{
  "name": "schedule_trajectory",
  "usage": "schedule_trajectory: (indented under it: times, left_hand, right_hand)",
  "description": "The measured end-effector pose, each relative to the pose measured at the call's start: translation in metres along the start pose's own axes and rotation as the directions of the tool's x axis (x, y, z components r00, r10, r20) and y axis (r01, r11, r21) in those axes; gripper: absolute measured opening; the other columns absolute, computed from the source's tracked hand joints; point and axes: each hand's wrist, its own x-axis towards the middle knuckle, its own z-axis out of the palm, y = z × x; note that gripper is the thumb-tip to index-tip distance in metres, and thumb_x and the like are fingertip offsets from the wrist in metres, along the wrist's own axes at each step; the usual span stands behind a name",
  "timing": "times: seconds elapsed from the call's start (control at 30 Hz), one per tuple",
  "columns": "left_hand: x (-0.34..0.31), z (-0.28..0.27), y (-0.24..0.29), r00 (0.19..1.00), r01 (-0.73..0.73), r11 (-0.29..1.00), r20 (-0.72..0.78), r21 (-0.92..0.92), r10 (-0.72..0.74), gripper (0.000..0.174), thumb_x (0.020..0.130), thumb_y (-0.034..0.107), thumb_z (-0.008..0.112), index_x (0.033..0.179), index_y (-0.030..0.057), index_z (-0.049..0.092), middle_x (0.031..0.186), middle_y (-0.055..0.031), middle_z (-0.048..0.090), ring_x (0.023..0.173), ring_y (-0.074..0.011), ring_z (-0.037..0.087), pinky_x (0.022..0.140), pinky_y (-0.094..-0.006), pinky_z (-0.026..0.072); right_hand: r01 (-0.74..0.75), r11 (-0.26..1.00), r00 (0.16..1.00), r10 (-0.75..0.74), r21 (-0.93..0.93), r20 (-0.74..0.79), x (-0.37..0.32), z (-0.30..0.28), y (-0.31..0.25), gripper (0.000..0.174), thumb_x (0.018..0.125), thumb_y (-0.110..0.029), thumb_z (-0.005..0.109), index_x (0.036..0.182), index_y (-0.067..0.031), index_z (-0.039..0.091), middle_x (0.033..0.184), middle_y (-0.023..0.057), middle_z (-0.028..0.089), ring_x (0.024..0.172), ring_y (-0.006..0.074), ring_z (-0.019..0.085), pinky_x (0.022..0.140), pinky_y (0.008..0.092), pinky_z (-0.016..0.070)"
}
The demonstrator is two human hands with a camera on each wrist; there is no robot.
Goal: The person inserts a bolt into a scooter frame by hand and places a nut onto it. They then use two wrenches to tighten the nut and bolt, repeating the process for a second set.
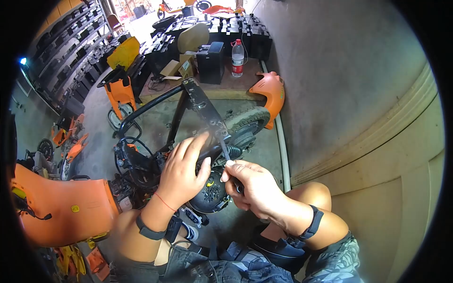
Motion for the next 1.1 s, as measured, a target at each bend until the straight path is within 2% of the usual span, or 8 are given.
schedule_trajectory:
  times: [0.23, 0.33, 0.4, 0.5, 0.9, 1.0, 1.03, 1.1]
  left_hand:
    - [0.007, 0.003, -0.002, 0.995, -0.045, 0.996, 0.094, 0.078, 0.038, 0.065, 0.087, 0.009, 0.064, 0.150, 0.0153, 0.048, 0.131, -0.0130, 0.059, 0.119, -0.0343, 0.057, 0.101, -0.0470, 0.0463]
    - [0.008, 0.005, -0.004, 0.992, -0.016, 0.997, 0.130, 0.073, 0.006, 0.066, 0.087, 0.009, 0.064, 0.150, 0.0164, 0.048, 0.132, -0.0109, 0.060, 0.121, -0.0328, 0.056, 0.101, -0.0462, 0.0462]
    - [0.009, 0.004, 0.001, 0.997, -0.032, 0.998, 0.078, 0.063, 0.027, 0.059, 0.086, 0.005, 0.064, 0.144, 0.0111, 0.054, 0.124, -0.0127, 0.063, 0.115, -0.0337, 0.060, 0.100, -0.0444, 0.0475]
    - [0.007, 0.005, 0.001, 0.997, -0.032, 0.992, 0.067, 0.125, 0.023, 0.060, 0.087, 0.008, 0.066, 0.145, 0.0136, 0.054, 0.119, -0.0102, 0.064, 0.114, -0.0306, 0.060, 0.097, -0.0430, 0.0480]
    - [0.004, 0.011, 0.000, 0.997, -0.027, 0.981, 0.080, 0.192, 0.012, 0.072, 0.082, 0.016, 0.073, 0.150, 0.0181, 0.049, 0.109, -0.0055, 0.060, 0.109, -0.0277, 0.058, 0.090, -0.0438, 0.0480]
    - [0.003, 0.011, 0.000, 0.987, -0.033, 0.965, 0.158, 0.261, -0.009, 0.079, 0.082, 0.018, 0.073, 0.155, 0.0202, 0.044, 0.096, -0.0052, 0.058, 0.093, -0.0256, 0.061, 0.079, -0.0408, 0.0524]
    - [0.005, 0.010, 0.001, 0.995, -0.055, 0.961, 0.097, 0.272, 0.029, 0.067, 0.086, 0.014, 0.069, 0.150, 0.0189, 0.051, 0.085, -0.0059, 0.058, 0.081, -0.0255, 0.063, 0.070, -0.0395, 0.0529]
    - [0.005, 0.011, 0.001, 0.994, -0.056, 0.961, 0.101, 0.270, 0.030, 0.067, 0.087, 0.014, 0.069, 0.151, 0.0190, 0.050, 0.085, -0.0063, 0.058, 0.080, -0.0258, 0.063, 0.070, -0.0397, 0.0529]
  right_hand:
    - [-0.052, 0.997, 0.998, 0.050, 0.056, 0.024, 0.006, 0.014, 0.010, 0.033, 0.110, -0.030, 0.045, 0.093, -0.0069, 0.059, 0.064, 0.0052, 0.053, 0.045, 0.0125, 0.041, 0.041, 0.0275, 0.0365]
    - [-0.063, 0.996, 0.998, 0.061, 0.057, 0.031, 0.009, 0.013, 0.012, 0.033, 0.110, -0.031, 0.045, 0.093, -0.0070, 0.060, 0.065, 0.0051, 0.053, 0.045, 0.0127, 0.041, 0.041, 0.0274, 0.0374]
    - [-0.059, 0.996, 0.997, 0.056, 0.064, 0.048, 0.008, 0.011, 0.010, 0.033, 0.110, -0.030, 0.045, 0.092, -0.0069, 0.059, 0.065, 0.0049, 0.054, 0.046, 0.0122, 0.042, 0.041, 0.0266, 0.0371]
    - [-0.084, 0.994, 0.996, 0.087, -0.071, 0.035, 0.008, 0.001, 0.000, 0.032, 0.109, -0.031, 0.047, 0.091, -0.0067, 0.057, 0.065, 0.0046, 0.054, 0.046, 0.0109, 0.042, 0.040, 0.0249, 0.0361]
    - [-0.142, 0.968, 0.981, 0.166, -0.208, 0.100, 0.014, -0.039, -0.022, 0.027, 0.100, -0.027, 0.060, 0.081, -0.0076, 0.061, 0.059, 0.0036, 0.055, 0.043, 0.0090, 0.043, 0.039, 0.0255, 0.0326]
    - [-0.113, 0.949, 0.972, 0.167, -0.295, 0.165, 0.010, -0.047, -0.034, 0.025, 0.100, -0.025, 0.066, 0.082, -0.0078, 0.062, 0.062, 0.0017, 0.057, 0.049, 0.0078, 0.046, 0.046, 0.0225, 0.0362]
    - [-0.113, 0.949, 0.972, 0.167, -0.296, 0.165, 0.009, -0.048, -0.036, 0.025, 0.100, -0.025, 0.066, 0.082, -0.0078, 0.062, 0.062, 0.0017, 0.057, 0.049, 0.0078, 0.046, 0.046, 0.0225, 0.0362]
    - [-0.108, 0.942, 0.964, 0.178, -0.318, 0.199, 0.008, -0.050, -0.040, 0.026, 0.100, -0.027, 0.069, 0.084, -0.0072, 0.062, 0.064, 0.0013, 0.059, 0.052, 0.0072, 0.048, 0.048, 0.0215, 0.0372]
